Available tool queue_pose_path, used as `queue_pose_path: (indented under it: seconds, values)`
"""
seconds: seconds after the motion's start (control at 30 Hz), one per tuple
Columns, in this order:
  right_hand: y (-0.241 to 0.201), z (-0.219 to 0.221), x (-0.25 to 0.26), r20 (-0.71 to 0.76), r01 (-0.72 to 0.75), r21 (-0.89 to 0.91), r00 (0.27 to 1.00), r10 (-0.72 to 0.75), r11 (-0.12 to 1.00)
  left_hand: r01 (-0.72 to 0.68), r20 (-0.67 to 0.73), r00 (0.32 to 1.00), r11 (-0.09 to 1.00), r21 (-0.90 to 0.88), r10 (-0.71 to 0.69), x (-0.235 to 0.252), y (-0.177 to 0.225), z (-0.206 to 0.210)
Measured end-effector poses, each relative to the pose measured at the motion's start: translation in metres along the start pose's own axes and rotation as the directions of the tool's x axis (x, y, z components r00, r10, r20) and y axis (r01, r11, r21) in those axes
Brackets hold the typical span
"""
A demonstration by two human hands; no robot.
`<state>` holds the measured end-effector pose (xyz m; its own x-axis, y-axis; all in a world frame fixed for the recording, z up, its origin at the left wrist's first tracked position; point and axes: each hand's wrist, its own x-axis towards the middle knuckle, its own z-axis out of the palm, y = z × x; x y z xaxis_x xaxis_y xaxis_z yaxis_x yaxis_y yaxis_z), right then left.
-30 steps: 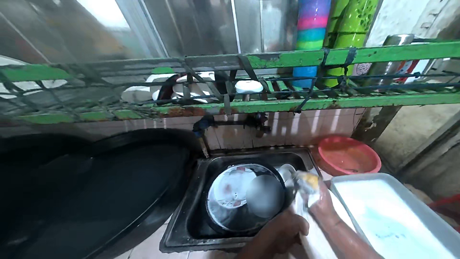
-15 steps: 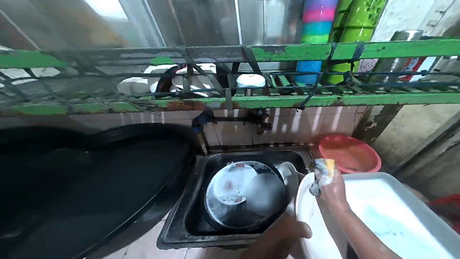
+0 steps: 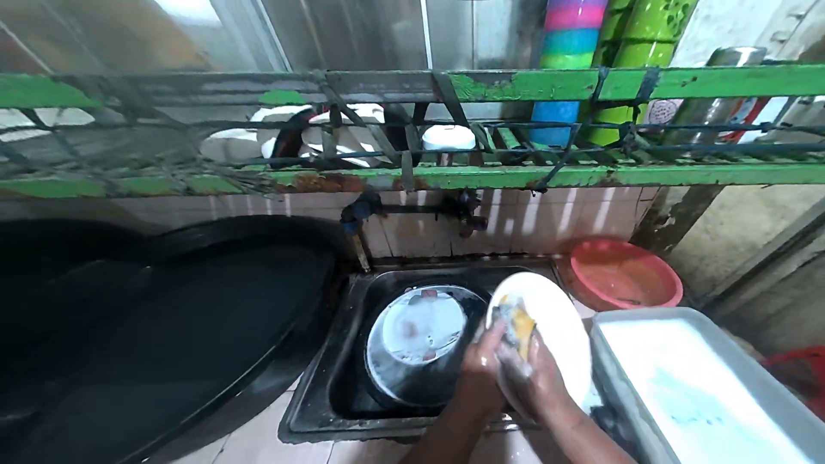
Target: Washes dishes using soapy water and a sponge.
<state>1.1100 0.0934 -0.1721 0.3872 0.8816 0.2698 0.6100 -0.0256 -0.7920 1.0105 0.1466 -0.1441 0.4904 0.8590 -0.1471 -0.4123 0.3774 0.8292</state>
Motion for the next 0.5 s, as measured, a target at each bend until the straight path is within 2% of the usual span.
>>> queue_pose_path:
  seconds: [0.07,0.1,0.17,0.23,0.3,0.37,0.43,0.5]
  values:
    - [0.008,-0.013,-0.007,0.249,0.111,-0.139,0.966,-0.074,0.984,-0.022,-0.095,0.995,0.998,-0.053,0.017,0.009,0.021,-0.013]
    - [0.02,-0.022,-0.005,0.287,0.172,-0.249,0.953,-0.097,0.953,-0.013,-0.12,0.993,0.998,-0.062,0.006,0.011,0.032,-0.019]
    - [0.043,-0.04,0.011,0.252,0.149,-0.452,0.967,-0.034,0.88,0.021,-0.142,0.99,0.999,-0.034,-0.025,0.008,0.037,-0.026]
    - [0.055,-0.045,0.032,0.105,0.073,-0.552,0.994,-0.017,0.83,0.066,-0.098,0.993,0.998,0.014,-0.064,0.0,0.022,-0.023]
    - [0.047,-0.03,0.042,-0.019,0.106,-0.518,0.991,-0.135,0.849,0.091,-0.022,0.996,0.996,0.015,-0.09,-0.004,0.007,-0.014]
    - [0.022,-0.006,0.029,-0.024,0.211,-0.346,0.972,-0.234,0.914,0.059,-0.034,0.998,0.998,-0.024,-0.06,-0.002,0.004,-0.006]
    - [-0.001,-0.002,0.007,0.145,0.264,-0.184,0.96,-0.239,0.947,-0.002,-0.099,0.995,0.994,-0.114,-0.009,0.008,0.014,-0.011]
    - [0.008,-0.023,-0.001,0.363,0.304,-0.182,0.904,-0.224,0.935,-0.046,-0.126,0.992,0.987,-0.155,0.026,0.018,0.034,-0.028]
